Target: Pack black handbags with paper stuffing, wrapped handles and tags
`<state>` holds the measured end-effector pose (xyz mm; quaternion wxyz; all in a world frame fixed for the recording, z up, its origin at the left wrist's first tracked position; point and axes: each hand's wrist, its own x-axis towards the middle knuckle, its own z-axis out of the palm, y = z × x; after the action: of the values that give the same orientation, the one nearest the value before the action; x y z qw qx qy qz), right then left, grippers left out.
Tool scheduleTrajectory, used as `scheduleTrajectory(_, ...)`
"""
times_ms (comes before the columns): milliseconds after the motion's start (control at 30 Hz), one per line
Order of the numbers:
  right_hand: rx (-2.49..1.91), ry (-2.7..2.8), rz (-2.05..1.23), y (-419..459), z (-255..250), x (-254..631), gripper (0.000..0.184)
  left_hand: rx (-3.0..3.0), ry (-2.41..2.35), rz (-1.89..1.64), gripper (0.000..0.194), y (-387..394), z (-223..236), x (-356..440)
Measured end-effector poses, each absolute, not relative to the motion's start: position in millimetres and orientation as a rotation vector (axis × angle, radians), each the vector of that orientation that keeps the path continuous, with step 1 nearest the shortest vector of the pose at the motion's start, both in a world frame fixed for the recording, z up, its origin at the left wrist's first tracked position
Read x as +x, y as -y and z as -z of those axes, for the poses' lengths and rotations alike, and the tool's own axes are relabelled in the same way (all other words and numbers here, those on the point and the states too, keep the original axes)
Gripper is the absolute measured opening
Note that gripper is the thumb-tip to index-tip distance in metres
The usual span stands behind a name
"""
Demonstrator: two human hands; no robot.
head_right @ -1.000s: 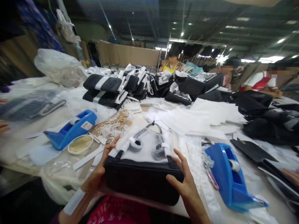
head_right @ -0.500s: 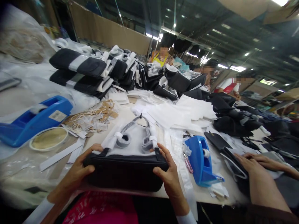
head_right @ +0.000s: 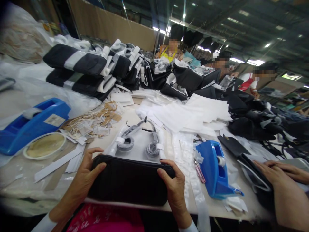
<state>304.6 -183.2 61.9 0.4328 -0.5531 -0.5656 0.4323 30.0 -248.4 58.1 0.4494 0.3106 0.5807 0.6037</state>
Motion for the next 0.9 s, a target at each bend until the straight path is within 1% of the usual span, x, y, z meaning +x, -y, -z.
scheduleTrajectory(200, -1.394, 1.324, -1.087, 176.5, -54.6, 296.7, 0.025, 0.748, -1.559, -1.457, 0.051, 236.4, -46.9, 29.2)
scheduleTrajectory(367, -1.438, 1.312, -1.069, 169.9, -50.8, 291.6, 0.026, 0.797, -1.665, -1.447, 0.044, 231.1, -37.5, 28.8)
scheduleTrajectory(533, -1.445, 1.294, -1.067, 164.2, -45.7, 286.8, 0.031, 0.823, -1.635, -1.45, 0.04, 226.2, -40.8, 30.3)
scheduleTrajectory(700, -1.369, 1.263, -1.061, 152.0, -45.7, 273.5, 0.033, 0.874, -1.679, -1.469, 0.045, 207.9, -49.1, 24.1)
scheduleTrajectory(800, -1.346, 1.279, -1.021, 147.4, -45.7, 270.0, 0.035, 0.929, -1.725, -1.457, 0.047, 201.3, -49.8, 20.6)
scheduleTrajectory(900, -1.34, 1.277, -1.005, 147.2, -44.4, 271.2, 0.036, 1.078, -1.85, -1.378, 0.043, 203.3, -47.6, 17.7)
